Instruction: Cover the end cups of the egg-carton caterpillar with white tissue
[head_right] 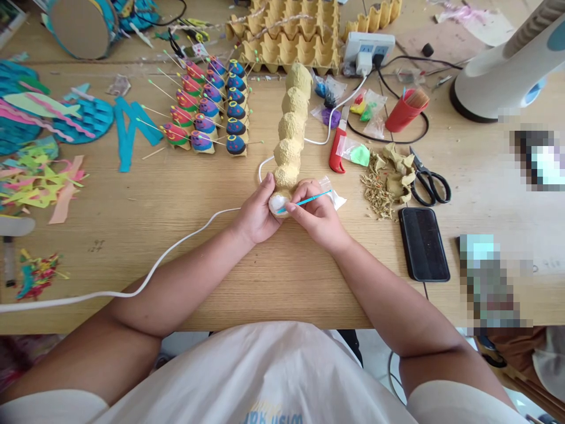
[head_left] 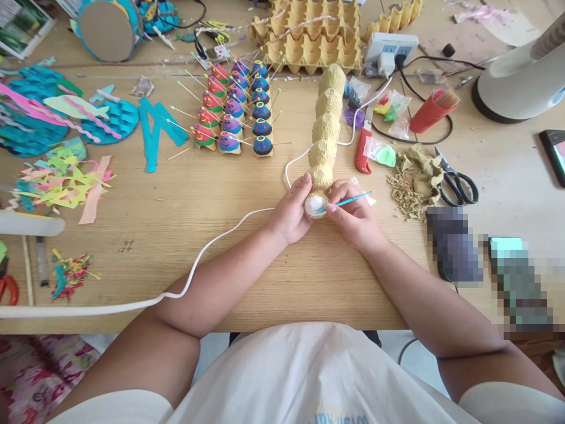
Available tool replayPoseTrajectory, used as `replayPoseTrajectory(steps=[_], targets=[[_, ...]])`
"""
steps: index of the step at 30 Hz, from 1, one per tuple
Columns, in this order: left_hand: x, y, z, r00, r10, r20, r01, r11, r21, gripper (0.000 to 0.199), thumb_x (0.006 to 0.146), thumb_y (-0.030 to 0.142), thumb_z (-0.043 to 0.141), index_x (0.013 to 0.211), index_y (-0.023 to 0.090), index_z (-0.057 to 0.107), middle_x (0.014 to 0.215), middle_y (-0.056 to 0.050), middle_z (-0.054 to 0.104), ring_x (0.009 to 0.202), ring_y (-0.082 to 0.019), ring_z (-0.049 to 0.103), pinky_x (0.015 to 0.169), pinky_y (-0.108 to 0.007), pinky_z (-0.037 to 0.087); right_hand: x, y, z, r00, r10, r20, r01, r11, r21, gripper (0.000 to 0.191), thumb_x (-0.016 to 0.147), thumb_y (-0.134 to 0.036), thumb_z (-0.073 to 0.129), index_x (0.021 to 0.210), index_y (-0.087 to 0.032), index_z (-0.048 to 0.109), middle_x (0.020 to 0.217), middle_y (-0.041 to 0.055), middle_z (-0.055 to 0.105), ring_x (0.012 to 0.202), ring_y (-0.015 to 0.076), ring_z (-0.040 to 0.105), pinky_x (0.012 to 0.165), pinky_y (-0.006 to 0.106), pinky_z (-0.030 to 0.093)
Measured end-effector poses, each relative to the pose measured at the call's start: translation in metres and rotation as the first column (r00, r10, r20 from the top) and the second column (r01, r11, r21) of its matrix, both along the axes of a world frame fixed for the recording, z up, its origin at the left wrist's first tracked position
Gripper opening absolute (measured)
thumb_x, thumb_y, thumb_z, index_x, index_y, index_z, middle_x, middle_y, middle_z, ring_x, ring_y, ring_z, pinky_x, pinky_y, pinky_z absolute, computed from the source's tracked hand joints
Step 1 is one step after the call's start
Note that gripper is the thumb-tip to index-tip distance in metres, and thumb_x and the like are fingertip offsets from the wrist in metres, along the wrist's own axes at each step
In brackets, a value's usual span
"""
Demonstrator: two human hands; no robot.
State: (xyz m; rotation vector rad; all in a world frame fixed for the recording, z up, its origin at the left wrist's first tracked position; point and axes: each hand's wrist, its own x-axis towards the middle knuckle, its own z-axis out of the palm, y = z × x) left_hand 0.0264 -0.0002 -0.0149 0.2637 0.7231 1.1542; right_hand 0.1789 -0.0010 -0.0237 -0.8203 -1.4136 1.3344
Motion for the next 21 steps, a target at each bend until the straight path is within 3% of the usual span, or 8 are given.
replayPoseTrajectory(steps=[9, 12, 16, 21], targets=[[0.0005, -0.0013, 0.0035, 0.998, 0.064, -0.015, -0.064, 0.998, 0.023, 0.021, 0.105, 0.043, 0.069, 0.102, 0.023, 0.074, 0.092, 0.003, 0.078, 0.077, -0.009, 0.072, 0.068, -0.020, 0.051, 0.0032, 0.0020, -0.0026, 0.998, -0.032, 0.058, 0.030, 0.999, 0.037, 0.035, 0.088, -0.056, 0.086, 0.081, -0.027, 0.068, 0.096, 0.0024, 0.054, 0.096, 0.0224, 0.054, 0.096, 0.042, 0.046], [0.0006, -0.0015, 0.0065, 0.990, 0.133, -0.042, -0.134, 0.991, -0.009, 0.018, 0.102, 0.040, 0.075, 0.097, 0.024, 0.070, 0.087, 0.006, 0.076, 0.073, -0.006, 0.069, 0.066, -0.019, 0.050, 0.0036, 0.0004, -0.0037, 0.988, -0.114, 0.105, 0.096, 0.982, 0.163, 0.036, 0.089, -0.059, 0.084, 0.082, -0.027, 0.067, 0.097, 0.0026, 0.052, 0.097, 0.0227, 0.055, 0.098, 0.044, 0.048], [0.0009, -0.0020, 0.0088, 0.989, 0.143, -0.046, -0.142, 0.990, 0.011, 0.023, 0.100, 0.038, 0.078, 0.090, 0.023, 0.064, 0.080, 0.007, 0.071, 0.067, -0.006, 0.065, 0.061, -0.018, 0.048, 0.0025, -0.0045, -0.0030, 0.965, -0.181, 0.189, 0.112, 0.938, 0.327, 0.030, 0.093, -0.052, 0.081, 0.086, -0.028, 0.066, 0.103, 0.0047, 0.057, 0.102, 0.0244, 0.059, 0.101, 0.049, 0.052], [0.0019, -0.0026, 0.0077, 0.988, 0.143, -0.049, -0.141, 0.989, 0.046, 0.025, 0.099, 0.038, 0.080, 0.090, 0.024, 0.062, 0.077, 0.007, 0.070, 0.068, -0.007, 0.065, 0.060, -0.018, 0.049, 0.0014, -0.0065, -0.0002, 0.968, -0.145, 0.204, 0.062, 0.928, 0.366, 0.021, 0.101, -0.045, 0.073, 0.091, -0.027, 0.064, 0.119, 0.0076, 0.070, 0.115, 0.0264, 0.068, 0.108, 0.052, 0.055]])
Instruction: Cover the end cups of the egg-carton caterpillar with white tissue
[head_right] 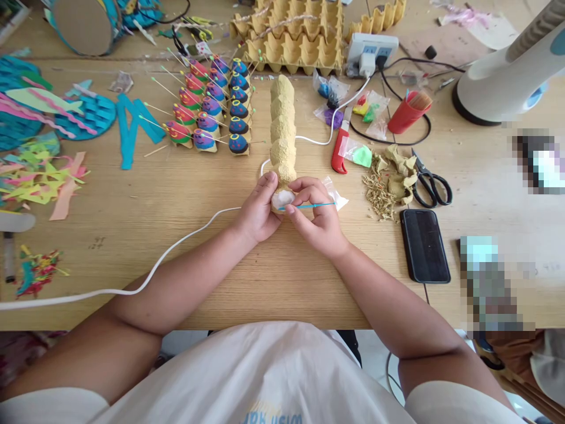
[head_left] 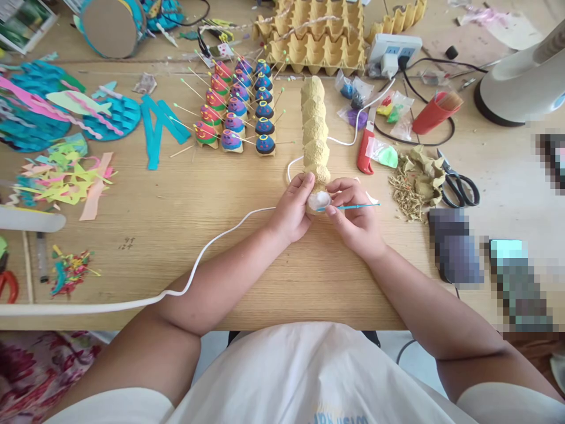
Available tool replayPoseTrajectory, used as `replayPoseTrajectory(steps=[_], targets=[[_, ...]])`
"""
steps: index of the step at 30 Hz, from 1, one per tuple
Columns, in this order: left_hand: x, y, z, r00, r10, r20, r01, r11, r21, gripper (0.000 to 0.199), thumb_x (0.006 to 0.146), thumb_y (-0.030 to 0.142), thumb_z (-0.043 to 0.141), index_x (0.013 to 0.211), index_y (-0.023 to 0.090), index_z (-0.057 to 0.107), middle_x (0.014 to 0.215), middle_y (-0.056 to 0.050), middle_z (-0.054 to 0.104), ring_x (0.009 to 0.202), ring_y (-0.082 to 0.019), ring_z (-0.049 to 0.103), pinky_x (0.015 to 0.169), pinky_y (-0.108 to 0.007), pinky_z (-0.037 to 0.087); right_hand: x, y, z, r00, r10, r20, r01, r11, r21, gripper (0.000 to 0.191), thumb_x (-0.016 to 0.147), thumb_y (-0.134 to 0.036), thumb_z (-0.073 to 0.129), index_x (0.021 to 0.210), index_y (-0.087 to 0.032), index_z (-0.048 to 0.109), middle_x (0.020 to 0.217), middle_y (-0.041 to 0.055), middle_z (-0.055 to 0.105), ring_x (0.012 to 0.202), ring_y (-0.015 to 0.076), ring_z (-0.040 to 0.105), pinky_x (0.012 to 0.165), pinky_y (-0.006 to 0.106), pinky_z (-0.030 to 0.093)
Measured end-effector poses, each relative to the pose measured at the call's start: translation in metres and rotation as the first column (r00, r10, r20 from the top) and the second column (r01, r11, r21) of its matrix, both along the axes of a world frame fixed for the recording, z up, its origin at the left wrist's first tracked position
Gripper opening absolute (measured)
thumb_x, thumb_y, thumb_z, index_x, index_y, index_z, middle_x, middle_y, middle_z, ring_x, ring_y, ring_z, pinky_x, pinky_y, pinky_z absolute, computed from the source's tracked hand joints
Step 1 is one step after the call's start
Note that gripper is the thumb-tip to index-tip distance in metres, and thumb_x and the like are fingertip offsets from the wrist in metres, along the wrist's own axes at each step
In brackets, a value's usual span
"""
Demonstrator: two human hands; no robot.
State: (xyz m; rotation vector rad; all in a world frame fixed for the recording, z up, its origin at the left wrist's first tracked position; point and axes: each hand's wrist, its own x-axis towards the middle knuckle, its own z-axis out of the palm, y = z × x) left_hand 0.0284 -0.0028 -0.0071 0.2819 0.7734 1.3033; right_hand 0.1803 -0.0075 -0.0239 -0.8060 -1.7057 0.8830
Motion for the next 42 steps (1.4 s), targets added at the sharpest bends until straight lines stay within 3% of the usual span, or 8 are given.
replayPoseTrajectory(steps=[8, 15, 22, 36, 42], targets=[[0.0010, 0.0005, 0.0004, 0.999, -0.014, -0.038, 0.014, 1.000, -0.006, 0.025, 0.100, 0.037, 0.078, 0.090, 0.024, 0.060, 0.077, 0.007, 0.069, 0.068, -0.007, 0.064, 0.060, -0.017, 0.048, -0.0019, 0.0002, -0.0012, 0.999, 0.000, -0.049, -0.001, 1.000, -0.015, 0.017, 0.102, -0.039, 0.073, 0.094, -0.027, 0.064, 0.119, 0.0072, 0.078, 0.114, 0.0236, 0.075, 0.105, 0.047, 0.060], [0.0005, 0.0001, -0.0053, 0.999, -0.017, -0.045, 0.019, 0.999, 0.043, 0.026, 0.099, 0.036, 0.079, 0.087, 0.023, 0.059, 0.079, 0.007, 0.068, 0.066, -0.006, 0.063, 0.061, -0.017, 0.049, -0.0022, -0.0016, 0.0006, 0.998, -0.056, 0.007, 0.055, 0.993, 0.109, 0.010, 0.102, -0.029, 0.072, 0.096, -0.027, 0.064, 0.114, 0.0065, 0.079, 0.108, 0.0236, 0.076, 0.098, 0.046, 0.060], [0.0016, -0.0008, -0.0023, 0.997, -0.016, -0.069, 0.018, 0.999, 0.037, 0.026, 0.101, 0.035, 0.076, 0.087, 0.022, 0.060, 0.079, 0.006, 0.067, 0.068, -0.006, 0.063, 0.063, -0.017, 0.049, -0.0022, -0.0041, 0.0046, 0.996, -0.076, 0.041, 0.072, 0.993, 0.099, 0.012, 0.103, -0.034, 0.070, 0.095, -0.028, 0.063, 0.114, 0.0068, 0.079, 0.107, 0.0251, 0.076, 0.098, 0.049, 0.061], [0.0028, -0.0032, 0.0001, 0.998, -0.020, -0.067, 0.021, 1.000, 0.020, 0.030, 0.100, 0.034, 0.078, 0.086, 0.022, 0.055, 0.075, 0.008, 0.062, 0.063, -0.004, 0.058, 0.060, -0.016, 0.047, -0.0032, -0.0071, 0.0073, 0.985, -0.137, 0.109, 0.103, 0.957, 0.272, 0.012, 0.100, -0.022, 0.069, 0.094, -0.028, 0.061, 0.112, 0.0062, 0.080, 0.102, 0.0243, 0.075, 0.092, 0.047, 0.059], [0.0025, -0.0037, -0.0015, 0.996, -0.025, -0.090, 0.028, 0.999, 0.024, 0.031, 0.099, 0.036, 0.079, 0.085, 0.022, 0.055, 0.075, 0.008, 0.062, 0.062, -0.005, 0.059, 0.059, -0.015, 0.047, -0.0031, -0.0063, 0.0051, 0.974, -0.165, 0.154, 0.112, 0.946, 0.304, 0.009, 0.100, -0.025, 0.069, 0.095, -0.030, 0.063, 0.113, 0.0061, 0.080, 0.103, 0.0265, 0.075, 0.091, 0.050, 0.059]])
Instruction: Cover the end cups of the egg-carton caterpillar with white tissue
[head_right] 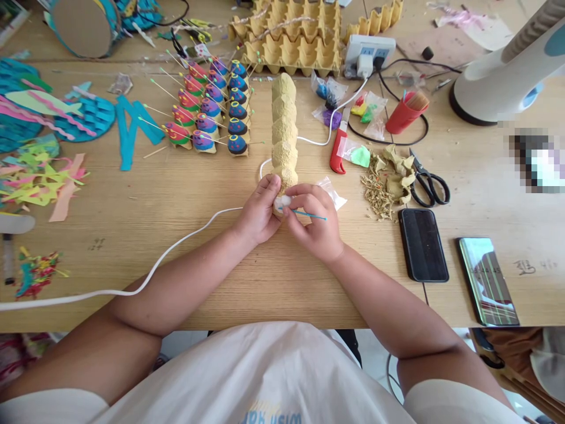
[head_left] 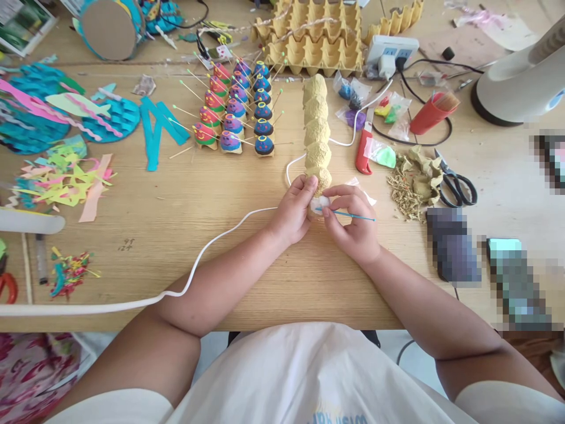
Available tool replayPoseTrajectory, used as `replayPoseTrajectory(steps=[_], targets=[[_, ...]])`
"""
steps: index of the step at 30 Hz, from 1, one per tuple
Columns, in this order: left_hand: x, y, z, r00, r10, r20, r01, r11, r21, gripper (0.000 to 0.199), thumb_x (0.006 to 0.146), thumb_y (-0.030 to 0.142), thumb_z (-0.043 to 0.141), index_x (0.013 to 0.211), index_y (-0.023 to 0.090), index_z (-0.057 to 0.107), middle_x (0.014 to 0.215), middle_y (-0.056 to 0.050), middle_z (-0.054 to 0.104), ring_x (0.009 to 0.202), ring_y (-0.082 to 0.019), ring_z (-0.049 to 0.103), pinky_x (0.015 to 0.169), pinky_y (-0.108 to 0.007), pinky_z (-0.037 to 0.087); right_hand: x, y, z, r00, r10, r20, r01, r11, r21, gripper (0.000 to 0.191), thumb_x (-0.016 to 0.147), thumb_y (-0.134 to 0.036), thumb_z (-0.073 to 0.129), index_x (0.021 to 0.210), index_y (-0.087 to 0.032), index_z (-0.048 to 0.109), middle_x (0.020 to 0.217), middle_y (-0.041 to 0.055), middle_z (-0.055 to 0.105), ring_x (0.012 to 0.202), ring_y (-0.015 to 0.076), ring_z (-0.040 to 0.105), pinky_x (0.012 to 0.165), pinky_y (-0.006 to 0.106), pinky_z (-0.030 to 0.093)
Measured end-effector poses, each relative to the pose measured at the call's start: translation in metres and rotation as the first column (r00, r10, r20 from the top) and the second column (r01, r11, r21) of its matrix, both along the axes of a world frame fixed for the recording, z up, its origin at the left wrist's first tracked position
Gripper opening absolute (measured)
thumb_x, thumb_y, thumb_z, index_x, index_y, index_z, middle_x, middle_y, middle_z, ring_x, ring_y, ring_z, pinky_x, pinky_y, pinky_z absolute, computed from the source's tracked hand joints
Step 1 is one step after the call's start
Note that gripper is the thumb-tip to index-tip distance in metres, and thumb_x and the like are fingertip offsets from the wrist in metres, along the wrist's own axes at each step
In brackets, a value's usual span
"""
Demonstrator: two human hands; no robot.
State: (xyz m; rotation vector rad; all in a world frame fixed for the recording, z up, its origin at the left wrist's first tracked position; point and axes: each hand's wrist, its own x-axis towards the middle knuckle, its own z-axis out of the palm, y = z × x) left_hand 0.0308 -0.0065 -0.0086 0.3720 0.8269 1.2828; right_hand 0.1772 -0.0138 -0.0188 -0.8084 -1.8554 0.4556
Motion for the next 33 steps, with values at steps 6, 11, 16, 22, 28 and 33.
replayPoseTrajectory(steps=[6, 11, 16, 22, 28, 33], targets=[[0.0000, 0.0004, -0.0007, 1.000, -0.006, 0.007, 0.006, 1.000, 0.011, 0.029, 0.098, 0.038, 0.080, 0.088, 0.023, 0.058, 0.080, 0.007, 0.066, 0.067, -0.005, 0.062, 0.061, -0.016, 0.048, 0.0017, 0.0018, -0.0012, 0.999, -0.021, 0.033, 0.020, 1.000, 0.009, 0.007, 0.099, -0.026, 0.069, 0.095, -0.029, 0.064, 0.113, 0.0070, 0.079, 0.102, 0.0264, 0.074, 0.089, 0.049, 0.061], [0.0005, 0.0005, -0.0024, 1.000, 0.007, -0.003, -0.007, 1.000, 0.010, 0.029, 0.100, 0.036, 0.078, 0.086, 0.022, 0.056, 0.079, 0.007, 0.063, 0.067, -0.005, 0.060, 0.064, -0.016, 0.048, 0.0020, 0.0001, 0.0019, 0.999, -0.003, 0.053, -0.001, 0.998, 0.064, 0.009, 0.098, -0.023, 0.069, 0.095, -0.030, 0.063, 0.115, 0.0067, 0.079, 0.102, 0.0269, 0.074, 0.089, 0.050, 0.060], [0.0021, -0.0008, -0.0008, 1.000, 0.014, -0.002, -0.014, 0.999, 0.029, 0.030, 0.100, 0.034, 0.078, 0.084, 0.021, 0.056, 0.077, 0.007, 0.060, 0.066, -0.005, 0.057, 0.063, -0.016, 0.047, 0.0003, 0.0004, 0.0012, 0.998, -0.002, 0.056, -0.003, 0.996, 0.087, 0.012, 0.098, -0.020, 0.069, 0.096, -0.029, 0.062, 0.112, 0.0060, 0.078, 0.100, 0.0255, 0.074, 0.086, 0.048, 0.059], [0.0043, -0.0035, 0.0026, 1.000, 0.011, -0.010, -0.011, 0.998, 0.062, 0.033, 0.100, 0.033, 0.078, 0.080, 0.021, 0.054, 0.075, 0.007, 0.057, 0.066, -0.006, 0.054, 0.063, -0.017, 0.046, -0.0002, 0.0002, 0.0010, 1.000, 0.005, 0.017, -0.006, 0.998, 0.060, 0.013, 0.098, -0.021, 0.069, 0.095, -0.029, 0.061, 0.108, 0.0054, 0.078, 0.098, 0.0248, 0.074, 0.086, 0.047, 0.060], [0.0058, -0.0038, 0.0046, 0.999, 0.038, -0.029, -0.037, 0.999, 0.023, 0.036, 0.097, 0.031, 0.081, 0.079, 0.020, 0.052, 0.074, 0.007, 0.056, 0.064, -0.005, 0.052, 0.061, -0.016, 0.044, 0.0001, -0.0001, -0.0005, 0.999, -0.030, 0.023, 0.029, 0.999, 0.029, 0.012, 0.098, -0.023, 0.068, 0.093, -0.030, 0.060, 0.105, 0.0050, 0.079, 0.096, 0.0258, 0.074, 0.086, 0.048, 0.059], [0.0051, -0.0030, 0.0017, 0.999, 0.030, -0.026, -0.028, 0.999, 0.042, 0.037, 0.098, 0.034, 0.081, 0.080, 0.021, 0.051, 0.073, 0.007, 0.057, 0.063, -0.006, 0.053, 0.059, -0.017, 0.042, 0.0003, -0.0012, 0.0006, 1.000, -0.009, 0.000, 0.009, 1.000, 0.000, 0.013, 0.099, -0.021, 0.067, 0.093, -0.029, 0.059, 0.107, 0.0055, 0.079, 0.097, 0.0257, 0.074, 0.087, 0.048, 0.059]])
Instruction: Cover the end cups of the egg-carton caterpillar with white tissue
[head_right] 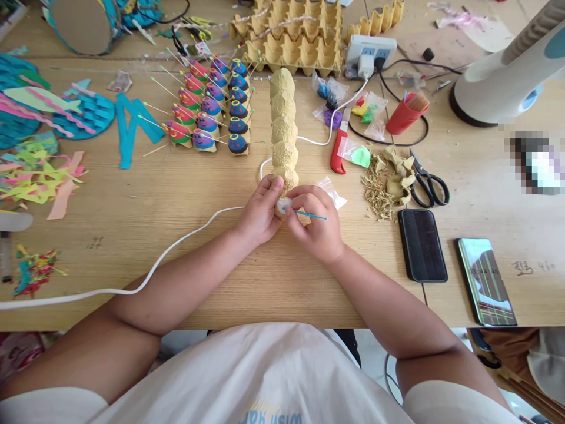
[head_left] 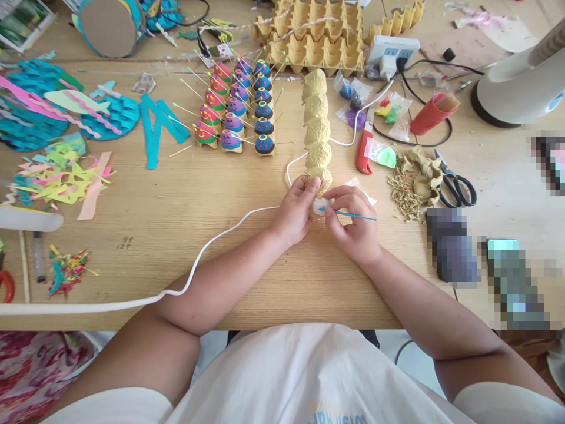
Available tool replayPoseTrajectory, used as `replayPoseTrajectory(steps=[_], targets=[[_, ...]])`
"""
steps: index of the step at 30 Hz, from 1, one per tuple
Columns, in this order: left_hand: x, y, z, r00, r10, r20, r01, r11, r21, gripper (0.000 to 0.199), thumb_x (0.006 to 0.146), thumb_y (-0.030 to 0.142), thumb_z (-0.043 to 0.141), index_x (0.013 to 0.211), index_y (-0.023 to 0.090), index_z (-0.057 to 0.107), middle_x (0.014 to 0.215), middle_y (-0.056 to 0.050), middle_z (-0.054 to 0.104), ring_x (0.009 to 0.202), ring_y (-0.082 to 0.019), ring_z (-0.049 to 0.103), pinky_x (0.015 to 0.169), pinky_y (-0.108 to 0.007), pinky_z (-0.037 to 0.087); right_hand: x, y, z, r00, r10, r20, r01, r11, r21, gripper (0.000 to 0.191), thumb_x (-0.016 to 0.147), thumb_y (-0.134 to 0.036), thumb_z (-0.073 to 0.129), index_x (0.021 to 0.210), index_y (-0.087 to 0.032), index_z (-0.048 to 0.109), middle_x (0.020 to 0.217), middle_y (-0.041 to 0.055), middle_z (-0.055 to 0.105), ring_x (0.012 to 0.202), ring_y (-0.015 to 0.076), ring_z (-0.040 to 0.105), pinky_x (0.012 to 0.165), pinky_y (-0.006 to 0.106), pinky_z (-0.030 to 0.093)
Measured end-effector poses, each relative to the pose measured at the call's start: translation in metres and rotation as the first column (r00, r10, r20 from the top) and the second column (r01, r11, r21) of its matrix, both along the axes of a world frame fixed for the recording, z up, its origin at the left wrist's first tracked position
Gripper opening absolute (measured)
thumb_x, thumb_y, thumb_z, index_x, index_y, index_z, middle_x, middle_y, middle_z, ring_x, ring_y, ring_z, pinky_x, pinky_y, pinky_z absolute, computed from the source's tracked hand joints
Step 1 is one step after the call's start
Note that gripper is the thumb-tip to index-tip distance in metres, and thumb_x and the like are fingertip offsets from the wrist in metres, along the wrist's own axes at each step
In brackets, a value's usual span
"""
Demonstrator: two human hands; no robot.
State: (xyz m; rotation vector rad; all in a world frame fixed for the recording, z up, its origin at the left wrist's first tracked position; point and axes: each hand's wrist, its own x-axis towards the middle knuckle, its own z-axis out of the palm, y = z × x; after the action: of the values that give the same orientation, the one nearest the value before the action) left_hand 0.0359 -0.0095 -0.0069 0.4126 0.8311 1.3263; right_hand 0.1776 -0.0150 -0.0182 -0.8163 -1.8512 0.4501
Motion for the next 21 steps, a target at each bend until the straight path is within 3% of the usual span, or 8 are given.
replayPoseTrajectory(steps=[21], targets=[[0.0003, -0.0002, 0.0023, 1.000, 0.002, 0.005, -0.002, 1.000, -0.007, 0.036, 0.098, 0.032, 0.080, 0.079, 0.021, 0.052, 0.071, 0.008, 0.057, 0.061, -0.005, 0.051, 0.059, -0.017, 0.043, 0.0001, 0.0011, 0.0005, 1.000, 0.012, -0.011, -0.012, 1.000, -0.001, 0.014, 0.099, -0.021, 0.065, 0.091, -0.029, 0.057, 0.105, 0.0055, 0.079, 0.096, 0.0250, 0.074, 0.086, 0.047, 0.058]])
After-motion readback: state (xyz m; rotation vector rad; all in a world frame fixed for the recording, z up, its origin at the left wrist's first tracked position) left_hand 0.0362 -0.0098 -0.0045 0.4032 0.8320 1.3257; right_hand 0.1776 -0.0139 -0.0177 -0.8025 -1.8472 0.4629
